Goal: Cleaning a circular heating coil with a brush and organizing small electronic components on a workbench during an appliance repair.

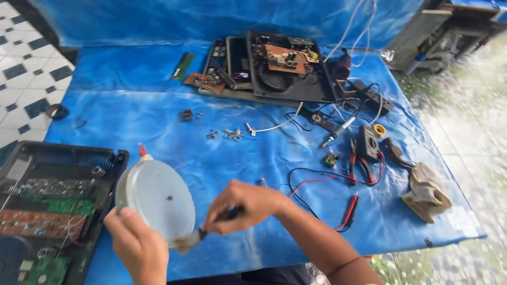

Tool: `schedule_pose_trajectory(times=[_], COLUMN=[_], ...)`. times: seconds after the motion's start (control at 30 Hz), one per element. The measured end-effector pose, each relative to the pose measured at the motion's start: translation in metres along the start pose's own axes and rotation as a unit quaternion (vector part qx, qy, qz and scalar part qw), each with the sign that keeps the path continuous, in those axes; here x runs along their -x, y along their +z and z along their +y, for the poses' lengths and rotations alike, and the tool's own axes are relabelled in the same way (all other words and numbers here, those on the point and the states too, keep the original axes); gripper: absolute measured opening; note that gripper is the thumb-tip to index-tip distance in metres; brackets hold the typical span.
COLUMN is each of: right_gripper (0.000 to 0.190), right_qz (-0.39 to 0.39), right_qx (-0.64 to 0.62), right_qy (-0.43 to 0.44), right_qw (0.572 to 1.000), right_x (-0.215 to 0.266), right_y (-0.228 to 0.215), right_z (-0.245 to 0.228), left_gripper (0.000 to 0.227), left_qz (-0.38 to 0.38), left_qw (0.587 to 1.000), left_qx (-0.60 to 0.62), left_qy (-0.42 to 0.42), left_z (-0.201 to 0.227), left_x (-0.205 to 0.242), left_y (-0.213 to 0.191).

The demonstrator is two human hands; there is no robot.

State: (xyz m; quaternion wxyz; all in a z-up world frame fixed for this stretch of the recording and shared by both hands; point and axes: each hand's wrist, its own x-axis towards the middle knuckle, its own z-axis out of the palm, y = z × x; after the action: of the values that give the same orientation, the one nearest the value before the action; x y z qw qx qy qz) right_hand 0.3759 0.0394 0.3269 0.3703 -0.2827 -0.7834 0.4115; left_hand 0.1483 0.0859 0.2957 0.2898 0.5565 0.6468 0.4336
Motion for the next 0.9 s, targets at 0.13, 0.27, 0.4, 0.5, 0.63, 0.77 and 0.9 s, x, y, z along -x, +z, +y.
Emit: schedule_pose_trajectory(times=[0.13, 0.27, 0.4, 0.5, 0.63, 0.77, 0.9], right_gripper=[0.018, 0.024, 0.019, 0.020, 0.019, 0.020, 0.017], right_qz=[0.062, 0.225, 0.214, 0.295, 0.347, 0.257, 0.338], right_qx=[0.069, -0.037, 0.013, 0.000, -0.093, -0.045, -0.053], right_qy=[0.025, 0.072, 0.153, 0.123, 0.123, 0.173, 0.166], right_qw=[0.995, 0.971, 0.965, 0.947, 0.925, 0.950, 0.925], right_x=[0.024, 0.030, 0.053, 0.055, 0.049, 0.060, 0.058], right_y=[0.007, 0.031, 0.040, 0.037, 0.052, 0.054, 0.051], right_z=[-0.008, -0.015, 0.006, -0.002, -0.006, 0.010, 0.002], left_gripper=[0.037, 0.037, 0.033, 0.032, 0.031, 0.029, 0.030], left_qz=[0.028, 0.010, 0.034, 0.037, -0.001, -0.002, 0.015], left_qw=[0.997, 0.997, 0.983, 0.981, 0.983, 0.979, 0.982], left_qx=[-0.064, -0.022, -0.051, -0.051, -0.030, -0.043, -0.057], left_qy=[0.028, 0.075, 0.175, 0.185, 0.179, 0.198, 0.177], left_z=[-0.011, 0.002, 0.001, -0.006, -0.004, -0.010, -0.019], left_x=[0.004, 0.020, 0.024, 0.020, 0.020, 0.018, 0.011], left_y=[0.010, 0.021, 0.022, 0.024, 0.029, 0.028, 0.025])
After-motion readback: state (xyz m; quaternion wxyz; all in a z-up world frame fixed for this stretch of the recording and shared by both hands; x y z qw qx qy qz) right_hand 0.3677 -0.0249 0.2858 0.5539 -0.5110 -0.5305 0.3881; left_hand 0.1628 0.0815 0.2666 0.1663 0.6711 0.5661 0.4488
